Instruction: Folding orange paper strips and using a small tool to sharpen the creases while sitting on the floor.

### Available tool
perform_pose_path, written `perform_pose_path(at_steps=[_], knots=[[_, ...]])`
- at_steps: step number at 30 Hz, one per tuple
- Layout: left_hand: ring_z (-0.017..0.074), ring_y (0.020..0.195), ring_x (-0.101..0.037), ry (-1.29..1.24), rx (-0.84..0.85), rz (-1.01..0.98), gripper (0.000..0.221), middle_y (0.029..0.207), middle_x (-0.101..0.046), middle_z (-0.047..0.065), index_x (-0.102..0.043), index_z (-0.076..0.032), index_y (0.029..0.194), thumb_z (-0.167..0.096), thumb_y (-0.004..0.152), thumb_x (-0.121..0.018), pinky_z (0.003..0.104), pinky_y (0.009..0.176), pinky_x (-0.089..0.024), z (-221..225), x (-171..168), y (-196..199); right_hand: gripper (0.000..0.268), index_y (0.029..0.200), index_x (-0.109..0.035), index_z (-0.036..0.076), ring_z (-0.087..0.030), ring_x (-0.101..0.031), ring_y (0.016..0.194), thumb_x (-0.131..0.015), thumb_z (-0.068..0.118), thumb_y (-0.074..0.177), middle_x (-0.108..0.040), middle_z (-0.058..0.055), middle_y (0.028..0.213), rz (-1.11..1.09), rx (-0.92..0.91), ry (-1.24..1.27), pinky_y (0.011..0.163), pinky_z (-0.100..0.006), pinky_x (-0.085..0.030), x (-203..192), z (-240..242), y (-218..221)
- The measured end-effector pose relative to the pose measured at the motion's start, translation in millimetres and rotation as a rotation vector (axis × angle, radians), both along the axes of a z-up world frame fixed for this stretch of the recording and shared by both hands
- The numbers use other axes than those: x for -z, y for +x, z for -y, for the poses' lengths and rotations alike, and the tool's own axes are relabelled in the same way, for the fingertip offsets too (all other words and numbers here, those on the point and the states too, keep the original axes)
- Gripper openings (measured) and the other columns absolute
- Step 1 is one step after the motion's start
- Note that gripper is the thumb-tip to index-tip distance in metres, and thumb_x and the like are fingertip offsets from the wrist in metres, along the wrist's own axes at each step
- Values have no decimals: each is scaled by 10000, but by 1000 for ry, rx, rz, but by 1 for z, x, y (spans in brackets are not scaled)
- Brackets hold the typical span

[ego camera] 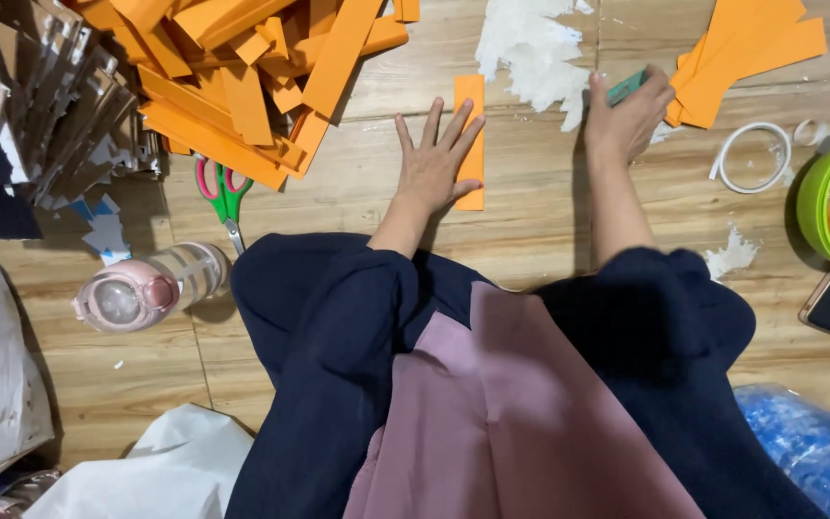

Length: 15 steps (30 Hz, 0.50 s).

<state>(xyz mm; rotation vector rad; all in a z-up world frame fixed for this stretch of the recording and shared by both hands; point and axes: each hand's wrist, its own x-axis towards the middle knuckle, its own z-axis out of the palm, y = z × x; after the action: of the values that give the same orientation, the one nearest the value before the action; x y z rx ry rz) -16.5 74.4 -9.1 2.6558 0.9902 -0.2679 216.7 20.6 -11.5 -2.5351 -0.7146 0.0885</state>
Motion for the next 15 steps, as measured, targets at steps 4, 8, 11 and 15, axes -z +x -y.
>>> perform_pose_path(at_steps=[4,8,11,15], knots=[[337,1322,108,-47,-18,-67,1000,1485,50,36,-93,-257,1442,-675,703,-620,738,946,10,-1,-10,3,391,1009,-468,58,-254,-579,832,-686,-14,692,-501,-94,938,126,-194,130,732,-385,-485,-4,3,5],[350,1319,113,-100,-12,-115,1132,1484,63,49,-77,-247,1443,-640,599,-721,742,941,2,-3,-11,5,396,1081,-578,30,-241,-601,860,-590,-101,707,-617,-109,964,100,-456,88,782,-385,-470,-13,6,-7],[346,1325,111,-162,-24,-159,1183,1487,68,37,-58,-197,1440,-573,566,-762,732,950,5,-4,-25,8,214,1033,-617,12,-248,-550,826,-596,39,823,-607,-114,902,48,-801,194,750,-346,-449,-63,23,-63],[294,1368,78,-148,-65,-145,1176,1506,65,-2,-24,-177,1448,-572,611,-749,681,1021,63,-3,-12,6,173,980,-624,96,-275,-564,855,-614,142,813,-577,-77,834,-31,-1005,6,750,-394,-451,-60,47,-104]])
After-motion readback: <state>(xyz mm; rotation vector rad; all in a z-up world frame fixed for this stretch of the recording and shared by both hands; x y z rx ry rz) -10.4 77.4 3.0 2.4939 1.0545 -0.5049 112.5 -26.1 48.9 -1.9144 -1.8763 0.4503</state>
